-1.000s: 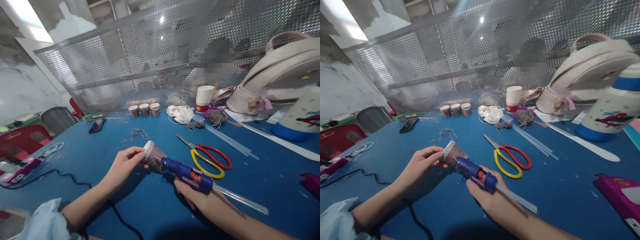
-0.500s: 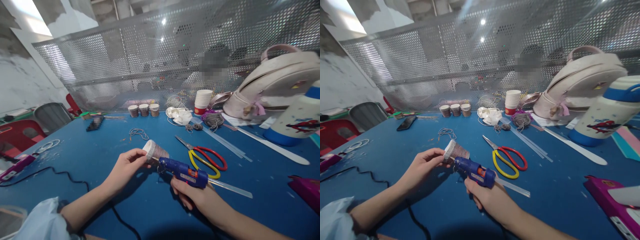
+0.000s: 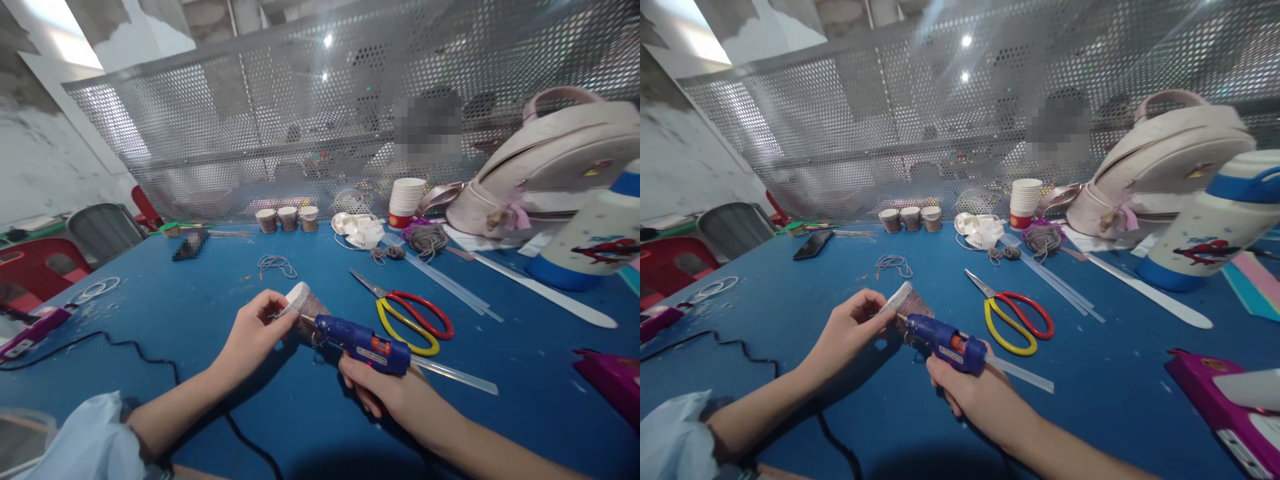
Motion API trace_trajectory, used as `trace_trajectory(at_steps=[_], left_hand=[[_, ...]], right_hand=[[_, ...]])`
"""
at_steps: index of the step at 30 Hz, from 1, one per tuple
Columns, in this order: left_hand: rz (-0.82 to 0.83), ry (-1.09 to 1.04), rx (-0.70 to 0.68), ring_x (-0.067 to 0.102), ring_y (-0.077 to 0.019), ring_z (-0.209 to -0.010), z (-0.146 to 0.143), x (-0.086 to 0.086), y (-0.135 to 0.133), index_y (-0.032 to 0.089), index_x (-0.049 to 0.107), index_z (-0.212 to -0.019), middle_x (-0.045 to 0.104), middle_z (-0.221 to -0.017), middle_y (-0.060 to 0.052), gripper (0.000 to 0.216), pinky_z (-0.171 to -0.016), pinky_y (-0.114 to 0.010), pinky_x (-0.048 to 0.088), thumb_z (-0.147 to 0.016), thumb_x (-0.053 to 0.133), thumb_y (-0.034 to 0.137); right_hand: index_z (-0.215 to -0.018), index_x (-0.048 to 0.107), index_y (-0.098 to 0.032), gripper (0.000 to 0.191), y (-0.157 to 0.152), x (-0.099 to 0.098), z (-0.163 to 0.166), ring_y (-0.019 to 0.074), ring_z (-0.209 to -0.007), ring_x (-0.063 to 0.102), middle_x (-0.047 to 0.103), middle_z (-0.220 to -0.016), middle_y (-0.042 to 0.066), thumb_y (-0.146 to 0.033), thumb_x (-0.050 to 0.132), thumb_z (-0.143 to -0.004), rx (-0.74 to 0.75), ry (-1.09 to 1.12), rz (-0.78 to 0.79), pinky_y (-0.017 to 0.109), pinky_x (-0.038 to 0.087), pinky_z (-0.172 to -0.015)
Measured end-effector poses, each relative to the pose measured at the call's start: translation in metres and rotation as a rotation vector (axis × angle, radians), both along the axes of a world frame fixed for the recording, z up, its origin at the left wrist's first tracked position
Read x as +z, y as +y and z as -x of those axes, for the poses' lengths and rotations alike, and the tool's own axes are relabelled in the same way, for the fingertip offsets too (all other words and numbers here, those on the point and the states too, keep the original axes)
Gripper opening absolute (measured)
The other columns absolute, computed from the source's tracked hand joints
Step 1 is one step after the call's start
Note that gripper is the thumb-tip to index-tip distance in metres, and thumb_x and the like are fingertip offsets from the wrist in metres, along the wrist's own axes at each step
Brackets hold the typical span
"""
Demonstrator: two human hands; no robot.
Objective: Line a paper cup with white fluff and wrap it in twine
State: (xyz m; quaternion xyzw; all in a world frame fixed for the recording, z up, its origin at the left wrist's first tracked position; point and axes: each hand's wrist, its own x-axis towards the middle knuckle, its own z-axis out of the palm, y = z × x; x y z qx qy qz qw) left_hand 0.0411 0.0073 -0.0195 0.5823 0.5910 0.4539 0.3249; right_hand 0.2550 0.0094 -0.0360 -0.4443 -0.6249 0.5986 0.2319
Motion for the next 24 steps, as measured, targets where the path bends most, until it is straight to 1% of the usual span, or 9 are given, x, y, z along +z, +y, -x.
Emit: trace_trajectory(at_steps=[5,10,16,19,24], left_hand=[[0.012,-0.024,-0.022,0.054,-0.0111,-0.06,-0.0016,0.0021,-0.0015,0.016,0.055,-0.079,0.057,-0.067,0.002,0.018,-0.059,-0.023,0.042,-0.079,0.06,0.034],[0.016,-0.085,-0.044,0.057,-0.0115,-0.062,-0.0036,0.0029,-0.004,0.016,0.056,-0.08,0.059,-0.069,0.001,0.017,-0.061,-0.023,0.044,-0.079,0.061,0.033],[0.013,-0.064,-0.075,0.059,-0.0134,-0.066,-0.006,0.0002,-0.0058,0.016,0.056,-0.082,0.062,-0.072,0.0,0.015,-0.064,-0.025,0.045,-0.079,0.06,0.031],[0.006,-0.042,-0.074,0.059,-0.014,-0.066,-0.0056,-0.0026,-0.0054,0.016,0.056,-0.082,0.062,-0.072,-0.001,0.015,-0.064,-0.026,0.045,-0.079,0.059,0.031],[-0.015,-0.041,-0.088,0.058,-0.0139,-0.067,-0.0044,-0.0052,-0.0041,0.017,0.057,-0.081,0.061,-0.072,0.0,0.013,-0.063,-0.026,0.044,-0.079,0.059,0.029]], right_hand=[[-0.063,0.054,-0.019,0.033,-0.0003,0.0004,0.0011,0.0103,-0.041,0.042,0.042,-0.038,-0.006,-0.044,0.051,-0.085,0.011,-0.002,-0.01,0.023,0.036,-0.049],[-0.065,0.054,-0.019,0.035,-0.0003,-0.0001,0.0009,0.0099,-0.043,0.042,0.042,-0.04,-0.006,-0.046,0.048,-0.087,0.026,0.015,-0.018,0.023,0.036,-0.049],[-0.062,0.053,-0.019,0.034,-0.0014,0.0016,0.0027,0.0098,-0.041,0.042,0.041,-0.039,-0.007,-0.044,0.05,-0.085,0.011,0.011,-0.034,0.023,0.035,-0.049],[-0.058,0.049,-0.02,0.037,-0.0011,0.0032,0.0027,0.0105,-0.042,0.042,0.041,-0.039,-0.006,-0.045,0.048,-0.086,-0.008,0.0,-0.039,0.025,0.036,-0.05],[-0.046,0.039,-0.021,0.049,-0.0018,0.004,0.0019,0.0109,-0.044,0.042,0.039,-0.039,-0.004,-0.048,0.044,-0.086,0.006,-0.064,-0.054,0.026,0.037,-0.052]])
